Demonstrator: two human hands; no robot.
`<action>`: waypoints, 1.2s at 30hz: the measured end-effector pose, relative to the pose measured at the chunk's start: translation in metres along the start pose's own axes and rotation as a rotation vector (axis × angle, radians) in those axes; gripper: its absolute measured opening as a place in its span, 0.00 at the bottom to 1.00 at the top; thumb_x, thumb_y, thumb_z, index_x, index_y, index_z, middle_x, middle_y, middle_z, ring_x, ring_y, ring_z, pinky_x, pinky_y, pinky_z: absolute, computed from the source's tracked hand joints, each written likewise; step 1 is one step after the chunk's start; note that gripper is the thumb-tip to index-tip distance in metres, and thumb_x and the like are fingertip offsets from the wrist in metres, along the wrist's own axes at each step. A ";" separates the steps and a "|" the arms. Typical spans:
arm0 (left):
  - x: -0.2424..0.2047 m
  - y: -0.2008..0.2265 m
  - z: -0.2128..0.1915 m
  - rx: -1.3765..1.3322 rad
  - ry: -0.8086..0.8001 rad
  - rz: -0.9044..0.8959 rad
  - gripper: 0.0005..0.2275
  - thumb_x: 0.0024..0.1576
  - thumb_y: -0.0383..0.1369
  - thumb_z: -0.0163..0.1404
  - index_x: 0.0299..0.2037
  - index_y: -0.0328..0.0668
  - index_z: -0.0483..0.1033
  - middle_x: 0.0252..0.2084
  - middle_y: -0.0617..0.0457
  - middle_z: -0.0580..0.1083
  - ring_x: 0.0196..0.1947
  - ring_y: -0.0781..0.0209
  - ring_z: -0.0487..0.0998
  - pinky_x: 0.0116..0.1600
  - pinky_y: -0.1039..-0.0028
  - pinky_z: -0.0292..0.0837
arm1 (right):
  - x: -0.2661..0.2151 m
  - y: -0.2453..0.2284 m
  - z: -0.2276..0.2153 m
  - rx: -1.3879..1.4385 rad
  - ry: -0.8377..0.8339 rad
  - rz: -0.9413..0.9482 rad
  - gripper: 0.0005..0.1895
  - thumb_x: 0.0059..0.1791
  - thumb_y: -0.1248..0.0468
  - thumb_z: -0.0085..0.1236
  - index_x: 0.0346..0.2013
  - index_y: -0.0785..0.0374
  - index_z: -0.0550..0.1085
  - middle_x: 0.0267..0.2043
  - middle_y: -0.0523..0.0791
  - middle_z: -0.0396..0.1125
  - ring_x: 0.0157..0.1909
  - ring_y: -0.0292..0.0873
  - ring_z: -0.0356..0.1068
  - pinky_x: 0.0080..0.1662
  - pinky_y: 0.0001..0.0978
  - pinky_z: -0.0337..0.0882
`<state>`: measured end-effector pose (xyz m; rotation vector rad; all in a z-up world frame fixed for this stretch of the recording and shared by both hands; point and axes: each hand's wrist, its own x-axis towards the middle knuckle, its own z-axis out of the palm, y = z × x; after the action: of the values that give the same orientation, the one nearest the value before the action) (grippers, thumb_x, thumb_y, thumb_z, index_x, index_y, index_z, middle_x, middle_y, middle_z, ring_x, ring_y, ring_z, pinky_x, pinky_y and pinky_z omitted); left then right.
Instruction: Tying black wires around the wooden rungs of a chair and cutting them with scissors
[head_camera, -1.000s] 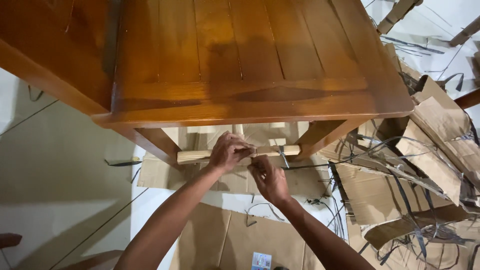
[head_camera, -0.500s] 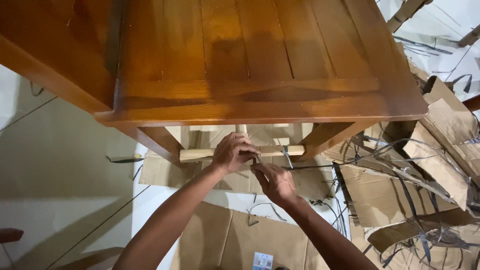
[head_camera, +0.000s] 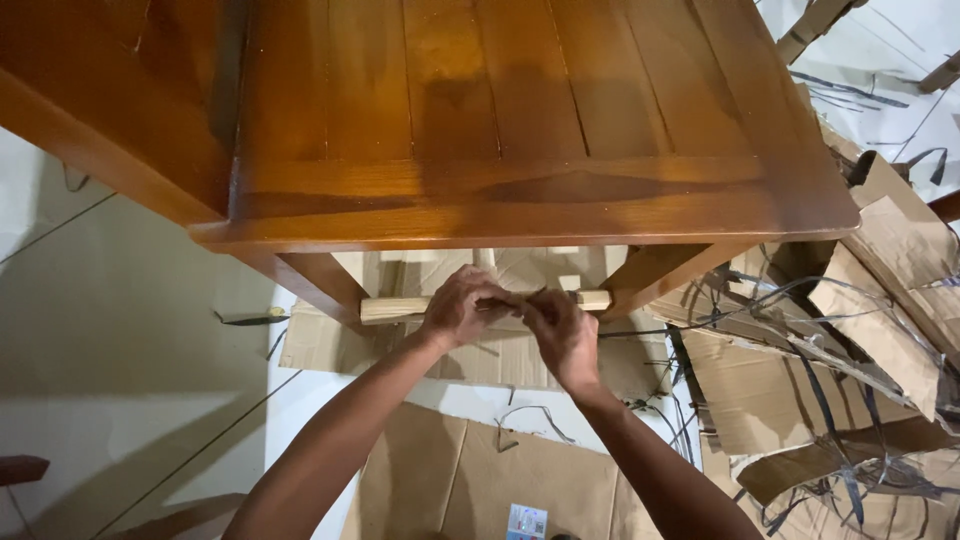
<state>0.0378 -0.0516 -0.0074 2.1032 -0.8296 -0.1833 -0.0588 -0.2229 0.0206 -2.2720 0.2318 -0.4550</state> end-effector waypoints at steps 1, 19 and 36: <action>-0.001 0.009 -0.006 -0.019 0.013 -0.013 0.04 0.54 0.37 0.62 0.38 0.64 0.85 0.37 0.62 0.80 0.52 0.56 0.77 0.57 0.61 0.75 | 0.002 -0.007 -0.005 0.135 -0.052 0.204 0.10 0.45 0.58 0.69 0.38 0.57 0.80 0.30 0.47 0.77 0.34 0.48 0.79 0.39 0.43 0.76; 0.000 0.011 -0.011 -0.180 -0.091 -0.279 0.08 0.57 0.43 0.59 0.46 0.70 0.84 0.49 0.55 0.79 0.57 0.48 0.77 0.62 0.56 0.71 | -0.010 -0.034 -0.006 0.770 -0.267 0.586 0.11 0.51 0.70 0.54 0.46 0.71 0.78 0.40 0.51 0.70 0.41 0.44 0.68 0.48 0.39 0.77; 0.005 -0.025 0.002 -0.286 0.066 0.033 0.05 0.54 0.31 0.63 0.39 0.48 0.85 0.33 0.46 0.79 0.40 0.48 0.80 0.47 0.63 0.75 | -0.015 0.000 0.003 0.667 -0.161 0.476 0.12 0.50 0.66 0.58 0.46 0.69 0.79 0.33 0.50 0.71 0.34 0.41 0.69 0.40 0.33 0.75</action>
<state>0.0530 -0.0454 -0.0269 1.8177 -0.7509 -0.2012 -0.0715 -0.2166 0.0149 -1.5233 0.4496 -0.0718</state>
